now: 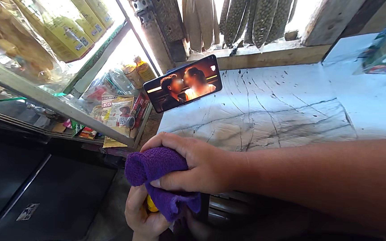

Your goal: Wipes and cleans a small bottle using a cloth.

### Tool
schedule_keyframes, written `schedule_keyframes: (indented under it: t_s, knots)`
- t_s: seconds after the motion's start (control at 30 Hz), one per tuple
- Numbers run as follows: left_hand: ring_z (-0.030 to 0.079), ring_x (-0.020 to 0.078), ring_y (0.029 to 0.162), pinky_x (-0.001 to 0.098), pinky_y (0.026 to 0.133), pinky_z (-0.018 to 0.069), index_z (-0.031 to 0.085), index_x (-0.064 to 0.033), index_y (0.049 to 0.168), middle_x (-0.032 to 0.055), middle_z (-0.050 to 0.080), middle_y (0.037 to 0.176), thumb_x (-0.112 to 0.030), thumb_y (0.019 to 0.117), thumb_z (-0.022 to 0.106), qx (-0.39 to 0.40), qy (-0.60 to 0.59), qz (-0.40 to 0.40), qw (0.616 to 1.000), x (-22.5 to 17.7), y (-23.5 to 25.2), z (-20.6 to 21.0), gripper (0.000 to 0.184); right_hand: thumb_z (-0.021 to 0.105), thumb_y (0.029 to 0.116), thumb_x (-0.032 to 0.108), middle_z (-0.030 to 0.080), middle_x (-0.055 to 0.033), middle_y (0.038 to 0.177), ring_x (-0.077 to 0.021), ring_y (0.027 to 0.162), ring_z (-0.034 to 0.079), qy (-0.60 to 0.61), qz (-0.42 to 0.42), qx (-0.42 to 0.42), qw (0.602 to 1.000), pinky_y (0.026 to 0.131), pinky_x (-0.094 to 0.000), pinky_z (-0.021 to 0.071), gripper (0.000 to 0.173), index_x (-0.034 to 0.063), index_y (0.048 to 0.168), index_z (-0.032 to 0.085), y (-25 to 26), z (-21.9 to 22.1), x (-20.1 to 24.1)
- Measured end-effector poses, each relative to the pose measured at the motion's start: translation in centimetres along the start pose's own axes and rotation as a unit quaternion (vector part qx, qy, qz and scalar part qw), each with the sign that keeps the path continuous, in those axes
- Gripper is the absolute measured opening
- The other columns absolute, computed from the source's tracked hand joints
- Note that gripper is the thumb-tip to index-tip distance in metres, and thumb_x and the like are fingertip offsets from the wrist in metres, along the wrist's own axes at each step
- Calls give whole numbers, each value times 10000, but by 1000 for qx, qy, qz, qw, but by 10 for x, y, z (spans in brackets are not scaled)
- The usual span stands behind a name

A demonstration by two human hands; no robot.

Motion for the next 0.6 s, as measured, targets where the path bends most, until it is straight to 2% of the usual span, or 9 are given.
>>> schedule_keyframes:
  t_s: [0.2,0.4,0.6]
  knots:
    - [584,-73,1143,134,979,469,553,-283,1360,-218,634,1245,-527,963,629,-19,-37,3,999,0,2,3,472,656,975,88,659,-55,1118,-37,977,645,42,59,14,997,848,-221,550,382,85,1341,550,1,-1,6]
    - [591,-57,1134,143,973,471,568,-299,1353,-217,640,1242,-534,949,641,-33,-92,-13,995,0,3,2,473,637,978,64,650,-67,1129,-42,989,639,65,49,26,996,856,-220,546,380,67,1346,537,1,-1,5]
    - [599,-45,1141,154,979,482,563,-302,1350,-198,649,1247,-504,952,654,-36,-138,-28,989,0,3,1,455,666,978,104,639,-73,1175,-41,1033,629,63,29,43,997,897,-221,536,424,58,1374,521,1,-1,5]
Point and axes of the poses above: each hand's wrist, its own y-axis towards the middle knuckle, its own z-axis out of the palm, x = y × z, the point moved 2 cm from there along y, towards the middle knuckle
